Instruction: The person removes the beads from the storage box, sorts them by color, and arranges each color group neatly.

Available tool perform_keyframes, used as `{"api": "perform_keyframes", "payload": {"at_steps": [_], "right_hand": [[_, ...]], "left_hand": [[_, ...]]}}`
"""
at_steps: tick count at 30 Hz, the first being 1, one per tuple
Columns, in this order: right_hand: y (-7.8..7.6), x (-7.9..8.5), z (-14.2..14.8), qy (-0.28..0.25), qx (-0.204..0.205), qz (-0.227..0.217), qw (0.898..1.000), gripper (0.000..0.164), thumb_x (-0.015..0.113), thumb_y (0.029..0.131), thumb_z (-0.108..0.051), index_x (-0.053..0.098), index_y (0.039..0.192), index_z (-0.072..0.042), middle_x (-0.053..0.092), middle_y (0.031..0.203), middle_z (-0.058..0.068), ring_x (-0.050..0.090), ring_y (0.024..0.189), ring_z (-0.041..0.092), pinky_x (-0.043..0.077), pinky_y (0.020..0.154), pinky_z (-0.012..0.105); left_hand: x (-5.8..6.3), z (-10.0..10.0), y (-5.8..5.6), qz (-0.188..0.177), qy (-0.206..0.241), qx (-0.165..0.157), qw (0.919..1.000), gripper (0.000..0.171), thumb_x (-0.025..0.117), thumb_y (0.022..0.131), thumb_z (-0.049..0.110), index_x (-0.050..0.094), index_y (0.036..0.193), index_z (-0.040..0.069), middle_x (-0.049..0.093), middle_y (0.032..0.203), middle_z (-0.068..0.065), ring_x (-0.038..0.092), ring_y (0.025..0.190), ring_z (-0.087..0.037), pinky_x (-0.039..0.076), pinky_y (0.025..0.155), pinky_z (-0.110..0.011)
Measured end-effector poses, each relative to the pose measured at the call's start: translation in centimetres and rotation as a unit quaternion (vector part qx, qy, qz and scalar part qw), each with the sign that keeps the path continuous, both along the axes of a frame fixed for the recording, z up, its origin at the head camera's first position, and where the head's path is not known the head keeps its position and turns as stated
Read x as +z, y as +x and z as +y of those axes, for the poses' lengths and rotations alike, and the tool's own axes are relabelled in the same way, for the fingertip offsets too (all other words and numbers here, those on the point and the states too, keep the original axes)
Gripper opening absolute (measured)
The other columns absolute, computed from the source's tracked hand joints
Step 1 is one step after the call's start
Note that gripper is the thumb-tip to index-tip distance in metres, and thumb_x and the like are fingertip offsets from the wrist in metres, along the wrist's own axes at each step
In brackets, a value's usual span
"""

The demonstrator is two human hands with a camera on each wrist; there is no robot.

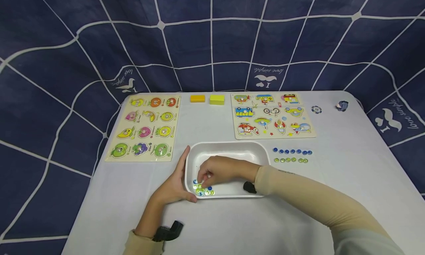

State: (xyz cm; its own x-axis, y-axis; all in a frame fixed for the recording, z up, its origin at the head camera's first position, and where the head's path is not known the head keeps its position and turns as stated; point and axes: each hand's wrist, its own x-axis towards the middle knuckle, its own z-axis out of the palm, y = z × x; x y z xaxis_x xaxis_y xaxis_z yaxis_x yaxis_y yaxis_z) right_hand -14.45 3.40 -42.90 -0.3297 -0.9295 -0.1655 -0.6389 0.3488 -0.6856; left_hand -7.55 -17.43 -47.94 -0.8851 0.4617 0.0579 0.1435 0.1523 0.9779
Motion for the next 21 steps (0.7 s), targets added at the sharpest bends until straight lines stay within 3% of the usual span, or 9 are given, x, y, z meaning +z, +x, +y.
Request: {"api": "perform_keyframes", "payload": {"at_steps": [8,16,21], "right_hand": [[0.0,-0.2,-0.4,0.004,0.004,0.031,0.999,0.008,0.069,0.086,-0.024,0.074,0.092,-0.021,0.059,0.075,-0.015,0.049,0.070,-0.004,0.041,0.067,0.012],[0.2,-0.1,-1.0,0.003,0.004,0.033,0.999,0.009,0.074,0.082,-0.023,0.075,0.090,-0.018,0.060,0.073,-0.014,0.049,0.067,-0.004,0.042,0.067,0.011],[0.2,-0.2,-1.4,0.012,0.002,0.058,0.998,0.006,0.073,0.081,-0.023,0.075,0.086,-0.020,0.059,0.072,-0.016,0.049,0.066,-0.005,0.042,0.065,0.010]], "left_hand": [[0.0,0.0,0.0,-0.002,0.001,0.001,1.0000,0.148,0.085,0.045,0.061,-0.012,0.152,0.026,0.002,0.160,0.007,0.008,0.148,-0.025,0.019,0.109,-0.011],[0.0,-0.1,-0.1,-0.006,-0.001,-0.002,1.0000,0.148,0.087,0.045,0.057,-0.011,0.151,0.028,0.001,0.160,0.007,0.008,0.147,-0.027,0.021,0.108,-0.011],[0.1,-0.1,0.0,-0.007,-0.002,-0.001,1.0000,0.149,0.088,0.045,0.056,-0.012,0.152,0.026,0.001,0.160,0.008,0.009,0.147,-0.026,0.020,0.108,-0.010]]}}
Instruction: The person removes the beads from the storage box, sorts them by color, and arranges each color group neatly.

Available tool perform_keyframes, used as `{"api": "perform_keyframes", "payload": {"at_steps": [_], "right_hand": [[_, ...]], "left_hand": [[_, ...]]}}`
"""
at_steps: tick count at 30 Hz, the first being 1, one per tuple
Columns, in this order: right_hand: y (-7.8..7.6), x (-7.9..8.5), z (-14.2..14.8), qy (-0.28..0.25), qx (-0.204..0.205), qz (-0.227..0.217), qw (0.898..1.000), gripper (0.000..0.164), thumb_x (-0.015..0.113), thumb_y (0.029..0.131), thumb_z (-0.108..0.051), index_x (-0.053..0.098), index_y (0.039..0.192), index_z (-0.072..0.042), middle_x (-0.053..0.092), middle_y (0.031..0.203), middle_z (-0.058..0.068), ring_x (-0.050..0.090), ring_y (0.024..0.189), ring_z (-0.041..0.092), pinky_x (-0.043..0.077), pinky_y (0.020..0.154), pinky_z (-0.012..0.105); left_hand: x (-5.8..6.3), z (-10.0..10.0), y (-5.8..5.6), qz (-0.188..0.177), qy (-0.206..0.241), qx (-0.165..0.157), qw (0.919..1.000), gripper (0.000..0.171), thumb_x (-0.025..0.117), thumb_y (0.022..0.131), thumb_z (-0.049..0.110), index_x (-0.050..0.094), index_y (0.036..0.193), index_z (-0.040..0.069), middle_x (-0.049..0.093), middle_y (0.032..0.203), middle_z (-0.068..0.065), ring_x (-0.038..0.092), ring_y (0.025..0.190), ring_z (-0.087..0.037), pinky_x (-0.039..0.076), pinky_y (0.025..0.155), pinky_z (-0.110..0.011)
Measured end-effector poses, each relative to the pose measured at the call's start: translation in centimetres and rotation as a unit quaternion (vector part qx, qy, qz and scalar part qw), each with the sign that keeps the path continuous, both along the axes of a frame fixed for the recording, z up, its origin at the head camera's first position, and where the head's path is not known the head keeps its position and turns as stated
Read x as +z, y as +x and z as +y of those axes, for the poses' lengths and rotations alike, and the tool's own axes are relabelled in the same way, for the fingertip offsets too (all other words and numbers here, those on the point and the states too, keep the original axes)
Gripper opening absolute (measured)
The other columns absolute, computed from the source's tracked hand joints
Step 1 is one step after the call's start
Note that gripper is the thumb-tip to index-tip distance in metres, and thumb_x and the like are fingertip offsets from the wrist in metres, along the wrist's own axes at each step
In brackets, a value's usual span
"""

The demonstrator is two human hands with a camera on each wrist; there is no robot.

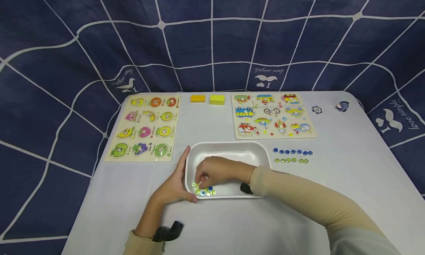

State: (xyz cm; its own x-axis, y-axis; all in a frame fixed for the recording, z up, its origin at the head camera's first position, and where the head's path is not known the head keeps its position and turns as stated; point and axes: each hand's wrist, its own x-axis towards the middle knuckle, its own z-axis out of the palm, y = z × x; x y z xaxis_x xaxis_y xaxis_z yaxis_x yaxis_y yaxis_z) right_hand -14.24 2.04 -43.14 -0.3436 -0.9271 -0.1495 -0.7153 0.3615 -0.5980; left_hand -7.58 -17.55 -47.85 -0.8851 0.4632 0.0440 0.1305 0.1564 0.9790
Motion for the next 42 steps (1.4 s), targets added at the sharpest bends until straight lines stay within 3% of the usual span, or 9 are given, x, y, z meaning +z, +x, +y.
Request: {"api": "perform_keyframes", "payload": {"at_steps": [7,15,19,22,24,29,34,39,42], "right_hand": [[-0.3,0.7,0.5,-0.006,-0.002,0.025,1.000,0.004,0.070,0.078,-0.021,0.068,0.076,-0.022,0.053,0.068,-0.015,0.045,0.064,-0.005,0.039,0.061,0.011],[-0.9,5.3,3.8,-0.080,-0.059,0.016,0.995,0.007,0.071,0.082,-0.024,0.071,0.089,-0.025,0.054,0.072,-0.015,0.052,0.071,0.002,0.044,0.065,0.016],[-1.1,7.5,6.6,-0.136,-0.100,0.014,0.986,0.007,0.071,0.083,-0.024,0.071,0.090,-0.027,0.055,0.074,-0.014,0.054,0.074,0.006,0.048,0.064,0.023],[-1.0,8.6,9.1,-0.176,-0.134,0.027,0.975,0.009,0.072,0.083,-0.024,0.071,0.091,-0.027,0.057,0.076,-0.014,0.054,0.075,0.005,0.048,0.062,0.026],[-1.0,8.9,11.0,-0.200,-0.156,0.041,0.966,0.011,0.073,0.082,-0.021,0.072,0.091,-0.027,0.057,0.077,-0.014,0.053,0.076,0.004,0.047,0.060,0.025],[-0.9,8.3,16.4,-0.226,-0.226,0.097,0.943,0.022,0.077,0.076,-0.008,0.072,0.090,-0.024,0.057,0.074,-0.013,0.050,0.072,0.002,0.044,0.059,0.022],[-0.4,6.7,22.4,-0.195,-0.325,0.134,0.915,0.027,0.078,0.072,0.000,0.071,0.088,-0.021,0.057,0.072,-0.008,0.049,0.071,0.004,0.041,0.060,0.019],[0.6,4.4,28.0,-0.139,-0.434,0.119,0.882,0.019,0.076,0.077,-0.006,0.072,0.089,-0.020,0.059,0.075,-0.006,0.049,0.071,0.003,0.040,0.062,0.015],[1.3,2.8,30.8,-0.097,-0.473,0.097,0.870,0.012,0.074,0.080,-0.012,0.073,0.091,-0.016,0.063,0.076,-0.005,0.051,0.070,0.004,0.040,0.061,0.015]], "left_hand": [[0.1,0.2,0.0,0.003,0.000,-0.002,1.0000,0.147,0.086,0.046,0.058,-0.012,0.151,0.027,0.001,0.160,0.008,0.006,0.148,-0.024,0.018,0.109,-0.011],[0.4,0.4,0.1,-0.011,0.000,-0.002,0.9999,0.145,0.089,0.049,0.051,-0.011,0.151,0.031,0.002,0.160,0.002,0.013,0.146,-0.028,0.031,0.106,-0.015],[0.4,0.4,0.1,-0.014,-0.006,0.005,0.9999,0.145,0.091,0.049,0.048,-0.010,0.151,0.032,0.005,0.160,0.002,0.016,0.146,-0.029,0.033,0.110,-0.033],[0.4,0.4,0.1,-0.014,-0.001,0.007,0.9999,0.145,0.092,0.048,0.046,-0.010,0.151,0.032,0.006,0.160,0.002,0.014,0.146,-0.030,0.028,0.110,-0.053],[0.3,0.4,0.1,-0.016,0.004,0.006,0.9998,0.146,0.093,0.048,0.043,-0.010,0.151,0.033,0.005,0.160,0.001,0.012,0.147,-0.030,0.023,0.109,-0.059],[0.1,0.4,0.2,-0.020,0.006,0.005,0.9998,0.146,0.093,0.048,0.040,-0.010,0.151,0.035,0.005,0.161,-0.001,0.011,0.147,-0.027,0.020,0.110,-0.060],[0.1,0.4,0.2,-0.014,0.004,0.011,0.9998,0.145,0.093,0.048,0.043,-0.009,0.151,0.035,0.006,0.160,0.003,0.008,0.148,-0.026,0.013,0.111,-0.061],[0.2,0.3,0.2,-0.007,0.001,0.014,0.9999,0.145,0.093,0.048,0.042,-0.009,0.151,0.034,0.006,0.161,0.000,0.009,0.148,-0.028,0.013,0.111,-0.062],[0.2,0.3,0.2,-0.007,0.000,0.014,0.9999,0.145,0.093,0.048,0.041,-0.009,0.151,0.033,0.006,0.161,-0.001,0.009,0.148,-0.028,0.014,0.111,-0.062]]}}
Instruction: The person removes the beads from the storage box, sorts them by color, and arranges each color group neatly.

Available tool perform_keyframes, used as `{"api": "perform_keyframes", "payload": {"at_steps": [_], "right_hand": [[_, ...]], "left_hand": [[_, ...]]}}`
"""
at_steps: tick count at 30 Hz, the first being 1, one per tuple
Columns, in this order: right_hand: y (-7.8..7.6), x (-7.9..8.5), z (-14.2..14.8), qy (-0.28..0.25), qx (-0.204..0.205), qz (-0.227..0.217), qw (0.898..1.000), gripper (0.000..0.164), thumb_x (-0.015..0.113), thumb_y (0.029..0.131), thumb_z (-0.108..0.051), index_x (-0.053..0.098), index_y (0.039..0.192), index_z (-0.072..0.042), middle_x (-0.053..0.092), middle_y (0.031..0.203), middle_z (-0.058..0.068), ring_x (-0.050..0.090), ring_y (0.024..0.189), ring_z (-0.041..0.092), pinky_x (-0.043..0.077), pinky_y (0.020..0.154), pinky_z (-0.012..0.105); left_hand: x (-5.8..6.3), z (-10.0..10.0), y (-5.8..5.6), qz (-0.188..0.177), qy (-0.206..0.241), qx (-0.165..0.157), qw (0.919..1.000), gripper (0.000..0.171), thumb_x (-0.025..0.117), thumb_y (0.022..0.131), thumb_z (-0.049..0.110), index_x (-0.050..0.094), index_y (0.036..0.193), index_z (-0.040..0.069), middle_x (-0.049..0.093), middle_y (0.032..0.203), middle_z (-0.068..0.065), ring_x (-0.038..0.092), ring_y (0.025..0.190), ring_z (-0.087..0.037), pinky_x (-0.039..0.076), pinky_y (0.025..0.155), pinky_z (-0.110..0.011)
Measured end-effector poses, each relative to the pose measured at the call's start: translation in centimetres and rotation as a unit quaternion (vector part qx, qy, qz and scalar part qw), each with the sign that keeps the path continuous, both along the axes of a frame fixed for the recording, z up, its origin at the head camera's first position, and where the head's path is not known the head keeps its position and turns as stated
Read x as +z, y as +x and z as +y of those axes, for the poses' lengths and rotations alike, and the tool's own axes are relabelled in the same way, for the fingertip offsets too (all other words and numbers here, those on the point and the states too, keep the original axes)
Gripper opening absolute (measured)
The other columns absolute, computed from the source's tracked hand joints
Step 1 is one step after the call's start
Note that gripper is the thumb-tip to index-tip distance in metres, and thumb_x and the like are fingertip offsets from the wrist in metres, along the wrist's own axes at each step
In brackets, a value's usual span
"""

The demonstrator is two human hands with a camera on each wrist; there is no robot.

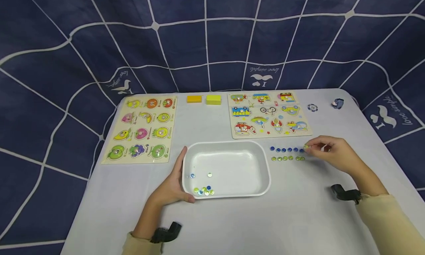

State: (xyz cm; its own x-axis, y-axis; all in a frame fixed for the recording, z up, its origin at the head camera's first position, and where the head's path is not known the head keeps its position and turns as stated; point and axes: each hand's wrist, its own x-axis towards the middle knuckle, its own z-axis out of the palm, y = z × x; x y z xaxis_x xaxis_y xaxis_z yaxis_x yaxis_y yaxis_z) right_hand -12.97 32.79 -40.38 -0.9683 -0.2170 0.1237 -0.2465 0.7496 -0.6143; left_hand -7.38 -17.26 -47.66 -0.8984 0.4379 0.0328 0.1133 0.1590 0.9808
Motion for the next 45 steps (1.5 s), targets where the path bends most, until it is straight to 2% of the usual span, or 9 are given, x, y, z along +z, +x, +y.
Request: {"api": "perform_keyframes", "payload": {"at_steps": [5,8,14,21,31,34,38,41,45], "right_hand": [[0.8,-2.0,2.9,0.036,-0.031,-0.063,0.997,0.014,0.073,0.083,-0.023,0.072,0.094,-0.014,0.067,0.078,-0.005,0.052,0.069,0.004,0.042,0.060,0.015],[1.0,-2.7,3.8,0.046,-0.031,-0.086,0.995,0.017,0.072,0.083,-0.026,0.073,0.094,-0.014,0.067,0.079,-0.004,0.053,0.069,0.003,0.044,0.060,0.015],[1.1,-3.3,4.0,0.063,-0.025,-0.106,0.992,0.019,0.072,0.083,-0.028,0.072,0.095,-0.012,0.066,0.078,-0.003,0.053,0.068,0.003,0.044,0.059,0.017],[0.7,-3.7,3.6,0.087,-0.032,-0.128,0.987,0.027,0.071,0.084,-0.034,0.072,0.097,-0.010,0.062,0.077,0.000,0.049,0.067,0.006,0.042,0.057,0.019],[0.6,-3.9,3.4,0.097,-0.038,-0.139,0.985,0.030,0.072,0.083,-0.036,0.072,0.099,-0.011,0.060,0.076,0.000,0.048,0.067,0.007,0.041,0.056,0.020],[0.7,-3.5,3.2,0.094,-0.042,-0.130,0.986,0.031,0.071,0.083,-0.038,0.071,0.101,-0.013,0.061,0.077,-0.001,0.049,0.068,0.008,0.041,0.056,0.020],[0.8,-2.2,1.8,0.062,-0.039,-0.072,0.995,0.025,0.072,0.083,-0.034,0.071,0.101,-0.015,0.062,0.077,-0.003,0.050,0.069,0.008,0.042,0.057,0.018],[0.7,-1.0,-0.5,0.032,-0.007,-0.016,0.999,0.019,0.073,0.083,-0.024,0.072,0.100,-0.015,0.061,0.076,-0.005,0.049,0.069,0.006,0.041,0.058,0.017],[0.7,0.4,-4.8,-0.001,0.053,0.037,0.998,0.021,0.075,0.080,-0.016,0.071,0.100,-0.021,0.060,0.076,-0.011,0.050,0.070,0.003,0.042,0.061,0.016]], "left_hand": [[-0.1,0.0,0.0,-0.005,0.000,0.000,1.0000,0.145,0.093,0.048,0.040,-0.009,0.151,0.034,0.006,0.160,0.004,0.008,0.148,-0.025,0.013,0.112,-0.060],[-0.1,-0.1,-0.1,-0.004,0.000,-0.001,1.0000,0.145,0.093,0.048,0.042,-0.009,0.151,0.034,0.007,0.160,0.006,0.010,0.148,-0.024,0.014,0.112,-0.059],[-0.3,-0.1,-0.1,0.006,0.005,-0.006,1.0000,0.143,0.091,0.050,0.046,-0.010,0.151,0.033,0.007,0.160,0.002,0.012,0.147,-0.029,0.016,0.110,-0.062],[-0.1,0.1,0.0,0.006,0.010,-0.008,0.9999,0.142,0.090,0.052,0.048,-0.010,0.151,0.033,0.008,0.160,0.005,0.012,0.147,-0.028,0.020,0.109,-0.060],[-0.1,0.0,0.0,-0.002,0.002,-0.002,1.0000,0.142,0.091,0.051,0.046,-0.010,0.151,0.034,0.008,0.160,0.004,0.012,0.148,-0.023,0.023,0.111,-0.048],[0.0,0.0,0.0,-0.004,0.002,-0.002,1.0000,0.143,0.092,0.051,0.044,-0.010,0.151,0.034,0.007,0.160,0.004,0.011,0.148,-0.023,0.023,0.112,-0.046],[0.0,0.0,0.0,-0.003,0.006,-0.004,1.0000,0.142,0.092,0.052,0.042,-0.010,0.151,0.034,0.007,0.160,0.002,0.013,0.147,-0.025,0.025,0.111,-0.046],[0.0,0.0,0.0,-0.003,0.011,-0.006,0.9999,0.142,0.092,0.052,0.042,-0.010,0.150,0.034,0.008,0.160,0.000,0.014,0.147,-0.027,0.028,0.111,-0.043],[-0.1,0.0,-0.1,-0.007,0.017,-0.007,0.9998,0.142,0.092,0.052,0.040,-0.010,0.150,0.035,0.008,0.160,-0.001,0.016,0.146,-0.028,0.031,0.110,-0.038]]}}
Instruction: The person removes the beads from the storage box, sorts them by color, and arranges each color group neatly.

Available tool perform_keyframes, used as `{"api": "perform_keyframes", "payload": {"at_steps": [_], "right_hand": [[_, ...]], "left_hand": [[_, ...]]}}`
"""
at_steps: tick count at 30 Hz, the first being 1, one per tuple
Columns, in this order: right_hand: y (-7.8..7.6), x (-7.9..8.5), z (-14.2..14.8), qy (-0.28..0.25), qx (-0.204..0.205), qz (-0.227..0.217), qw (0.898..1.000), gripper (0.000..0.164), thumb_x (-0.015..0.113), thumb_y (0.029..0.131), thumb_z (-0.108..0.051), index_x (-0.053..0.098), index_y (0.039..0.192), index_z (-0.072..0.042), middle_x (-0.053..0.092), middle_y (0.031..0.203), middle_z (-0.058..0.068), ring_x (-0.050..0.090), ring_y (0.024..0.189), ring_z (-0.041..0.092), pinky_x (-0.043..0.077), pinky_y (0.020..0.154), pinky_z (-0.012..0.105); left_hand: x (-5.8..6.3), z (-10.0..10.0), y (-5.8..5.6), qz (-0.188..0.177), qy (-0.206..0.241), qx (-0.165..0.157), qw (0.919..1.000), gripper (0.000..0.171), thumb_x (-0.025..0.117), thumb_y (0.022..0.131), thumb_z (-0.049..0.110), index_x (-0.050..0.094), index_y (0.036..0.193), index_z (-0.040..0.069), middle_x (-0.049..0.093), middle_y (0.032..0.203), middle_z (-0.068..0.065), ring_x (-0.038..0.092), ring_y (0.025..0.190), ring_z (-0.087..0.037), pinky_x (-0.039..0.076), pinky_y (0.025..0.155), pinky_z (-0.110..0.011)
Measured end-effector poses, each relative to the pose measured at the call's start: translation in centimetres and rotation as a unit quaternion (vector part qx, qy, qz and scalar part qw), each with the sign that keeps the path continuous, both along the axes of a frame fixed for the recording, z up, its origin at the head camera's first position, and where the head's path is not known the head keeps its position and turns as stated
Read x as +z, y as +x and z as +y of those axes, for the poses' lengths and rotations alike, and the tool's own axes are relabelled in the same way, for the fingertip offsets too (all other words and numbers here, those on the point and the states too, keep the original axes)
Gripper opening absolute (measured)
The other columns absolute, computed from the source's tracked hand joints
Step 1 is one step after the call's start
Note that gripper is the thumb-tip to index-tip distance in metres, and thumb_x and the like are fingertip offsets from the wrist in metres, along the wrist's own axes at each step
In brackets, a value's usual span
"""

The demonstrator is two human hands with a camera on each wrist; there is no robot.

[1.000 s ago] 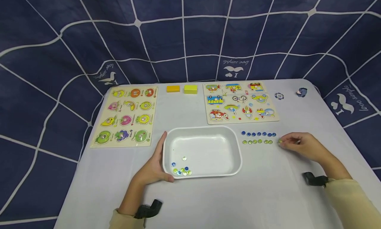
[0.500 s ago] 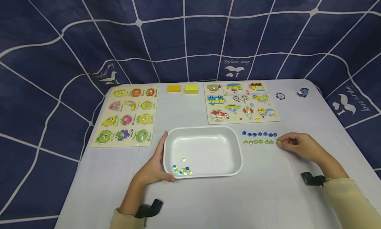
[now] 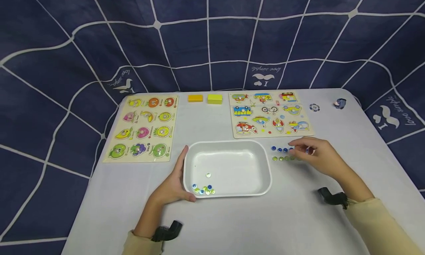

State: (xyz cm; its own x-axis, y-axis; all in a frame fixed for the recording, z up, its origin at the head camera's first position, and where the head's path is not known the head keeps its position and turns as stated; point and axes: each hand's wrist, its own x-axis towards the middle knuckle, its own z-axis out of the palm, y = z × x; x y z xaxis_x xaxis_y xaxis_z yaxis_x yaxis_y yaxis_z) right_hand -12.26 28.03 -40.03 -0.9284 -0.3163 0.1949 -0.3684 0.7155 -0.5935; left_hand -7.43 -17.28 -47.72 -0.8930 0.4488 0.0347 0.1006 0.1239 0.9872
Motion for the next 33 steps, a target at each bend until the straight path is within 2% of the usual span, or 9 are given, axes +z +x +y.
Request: {"api": "perform_keyframes", "payload": {"at_steps": [5,11,16,18,22,26,28,31,33], "right_hand": [[0.7,0.8,-5.3,-0.047,0.078,0.007,0.996,0.024,0.076,0.079,-0.017,0.071,0.102,-0.020,0.060,0.077,-0.015,0.052,0.070,0.002,0.045,0.060,0.019],[2.1,-0.5,-10.9,-0.084,0.142,-0.049,0.985,0.021,0.072,0.083,-0.029,0.071,0.103,-0.022,0.059,0.077,-0.015,0.052,0.072,0.004,0.046,0.062,0.021],[2.4,-1.8,-14.7,-0.053,0.183,-0.101,0.977,0.021,0.071,0.084,-0.032,0.072,0.102,-0.022,0.059,0.080,-0.019,0.054,0.075,0.001,0.048,0.066,0.021],[2.3,-2.2,-15.9,-0.041,0.200,-0.114,0.972,0.020,0.072,0.083,-0.031,0.072,0.101,-0.022,0.060,0.080,-0.020,0.054,0.076,0.001,0.049,0.068,0.022],[2.0,-2.7,-17.8,-0.026,0.224,-0.139,0.964,0.017,0.074,0.082,-0.030,0.073,0.097,-0.023,0.061,0.081,-0.020,0.056,0.076,0.001,0.050,0.071,0.022],[1.8,-3.1,-18.9,-0.002,0.237,-0.170,0.957,0.017,0.076,0.079,-0.030,0.073,0.095,-0.025,0.061,0.081,-0.020,0.056,0.076,0.000,0.049,0.072,0.020],[1.8,-3.3,-19.3,0.014,0.243,-0.177,0.954,0.018,0.077,0.078,-0.030,0.073,0.095,-0.026,0.061,0.080,-0.020,0.056,0.075,0.001,0.048,0.070,0.018],[1.8,-3.5,-19.7,0.033,0.252,-0.178,0.951,0.018,0.078,0.077,-0.030,0.074,0.093,-0.025,0.061,0.078,-0.019,0.055,0.073,0.003,0.046,0.068,0.018],[1.8,-3.6,-19.9,0.043,0.257,-0.177,0.949,0.017,0.078,0.076,-0.030,0.074,0.091,-0.024,0.060,0.077,-0.019,0.054,0.071,0.004,0.045,0.066,0.018]], "left_hand": [[-0.1,0.1,-0.2,0.001,-0.002,-0.002,1.0000,0.141,0.092,0.052,0.040,-0.010,0.150,0.036,0.008,0.160,0.000,0.016,0.146,-0.029,0.030,0.111,-0.042],[0.0,0.1,-0.2,-0.006,-0.010,0.002,0.9999,0.143,0.093,0.049,0.042,-0.009,0.150,0.037,0.009,0.159,0.007,0.016,0.147,-0.024,0.030,0.110,-0.031],[0.2,0.1,-0.1,-0.003,-0.011,0.004,0.9999,0.144,0.093,0.049,0.042,-0.009,0.151,0.036,0.008,0.159,0.008,0.015,0.147,-0.024,0.028,0.111,-0.048],[0.3,0.1,0.0,-0.003,-0.012,0.005,0.9999,0.144,0.093,0.049,0.043,-0.009,0.151,0.035,0.008,0.160,0.007,0.014,0.147,-0.025,0.028,0.111,-0.050],[0.2,0.0,0.0,-0.003,-0.011,0.002,0.9999,0.143,0.092,0.050,0.044,-0.009,0.151,0.035,0.009,0.160,0.006,0.016,0.146,-0.027,0.033,0.110,-0.034],[0.0,0.0,0.0,-0.002,-0.012,0.000,0.9999,0.143,0.092,0.049,0.044,-0.009,0.150,0.036,0.010,0.159,0.006,0.018,0.146,-0.026,0.032,0.106,-0.018],[0.0,0.0,0.0,0.000,-0.017,0.002,0.9999,0.143,0.092,0.049,0.045,-0.009,0.151,0.035,0.010,0.159,0.006,0.018,0.145,-0.026,0.032,0.108,-0.024],[-0.1,-0.1,0.1,0.000,-0.020,0.005,0.9998,0.143,0.092,0.049,0.045,-0.008,0.151,0.035,0.010,0.159,0.006,0.017,0.146,-0.025,0.031,0.108,-0.024],[-0.1,0.0,0.1,0.002,-0.021,0.004,0.9998,0.143,0.091,0.049,0.047,-0.009,0.151,0.035,0.009,0.159,0.007,0.016,0.146,-0.026,0.030,0.110,-0.031]]}}
